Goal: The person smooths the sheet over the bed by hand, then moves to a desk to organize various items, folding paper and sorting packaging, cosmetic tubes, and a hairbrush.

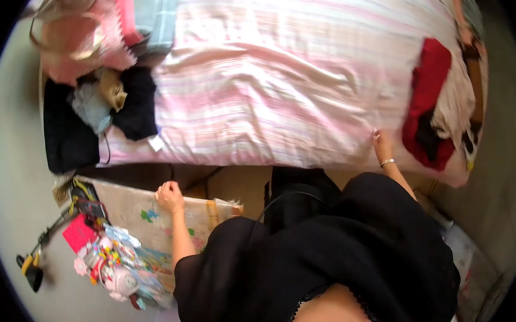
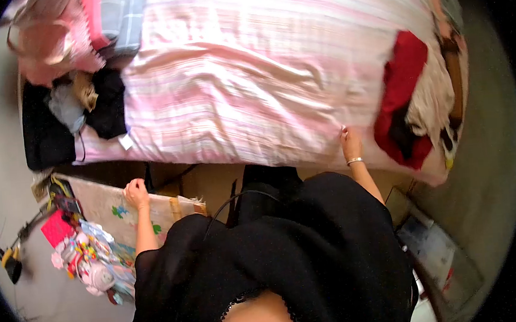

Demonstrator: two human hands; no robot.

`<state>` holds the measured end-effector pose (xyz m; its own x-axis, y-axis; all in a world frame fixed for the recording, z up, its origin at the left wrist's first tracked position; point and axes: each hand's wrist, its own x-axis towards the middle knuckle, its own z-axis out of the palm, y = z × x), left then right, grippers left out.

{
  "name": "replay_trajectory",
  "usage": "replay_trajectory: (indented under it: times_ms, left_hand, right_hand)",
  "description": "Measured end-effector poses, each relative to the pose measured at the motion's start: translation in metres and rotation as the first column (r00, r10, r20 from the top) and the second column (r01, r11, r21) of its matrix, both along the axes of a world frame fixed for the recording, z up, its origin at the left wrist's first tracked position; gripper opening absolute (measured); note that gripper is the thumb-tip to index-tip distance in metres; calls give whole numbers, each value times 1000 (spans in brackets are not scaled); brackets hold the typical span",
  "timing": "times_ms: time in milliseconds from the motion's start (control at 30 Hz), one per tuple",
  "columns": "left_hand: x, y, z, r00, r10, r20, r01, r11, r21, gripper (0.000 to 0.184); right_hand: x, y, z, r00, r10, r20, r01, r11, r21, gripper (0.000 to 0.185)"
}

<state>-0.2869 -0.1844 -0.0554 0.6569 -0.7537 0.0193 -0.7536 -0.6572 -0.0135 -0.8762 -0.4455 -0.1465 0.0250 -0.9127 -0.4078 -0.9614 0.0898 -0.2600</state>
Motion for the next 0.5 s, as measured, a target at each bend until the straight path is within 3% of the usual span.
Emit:
replay_trajectory:
  times_ms: [133, 167, 233, 300, 367, 400, 433, 500]
  left_hand:
    - [9, 13, -12, 988, 133, -73, -128, 989, 75, 20]
    - [9, 13, -11, 978, 186, -93, -177, 979, 99, 21]
    - [10, 11, -13, 997, 66, -40, -64, 996, 60, 22]
    - [22, 22, -27, 995, -70, 67, 65, 995, 79, 22]
    - [-16, -4, 0, 980, -43, 196, -14, 959, 281, 24]
    - [-32, -14, 3, 984, -54, 170, 3, 958, 286, 30]
    - [-46, -22, -4, 979, -123, 160, 94, 979, 179, 34]
    - [-86, -36, -20, 955, -248, 160, 240, 968, 70, 36]
  right_hand:
    - [-68, 112, -3, 989, -136, -52, 129, 985, -116, 21]
    - [-63, 129, 21, 970, -225, -90, 221, 974, -47, 29]
    - [-95, 182, 12, 959, -277, -54, 266, 951, -158, 33]
    - [-129, 239, 4, 934, -347, -83, 335, 932, -137, 34]
    - [-153, 263, 22, 907, -411, -93, 399, 908, -129, 35]
    - [-160, 273, 41, 796, -605, 23, 604, 797, 21, 33]
    - [-170, 279, 57, 630, -768, 119, 746, 640, 185, 32]
    - [-203, 307, 55, 541, -825, 162, 806, 564, 180, 27]
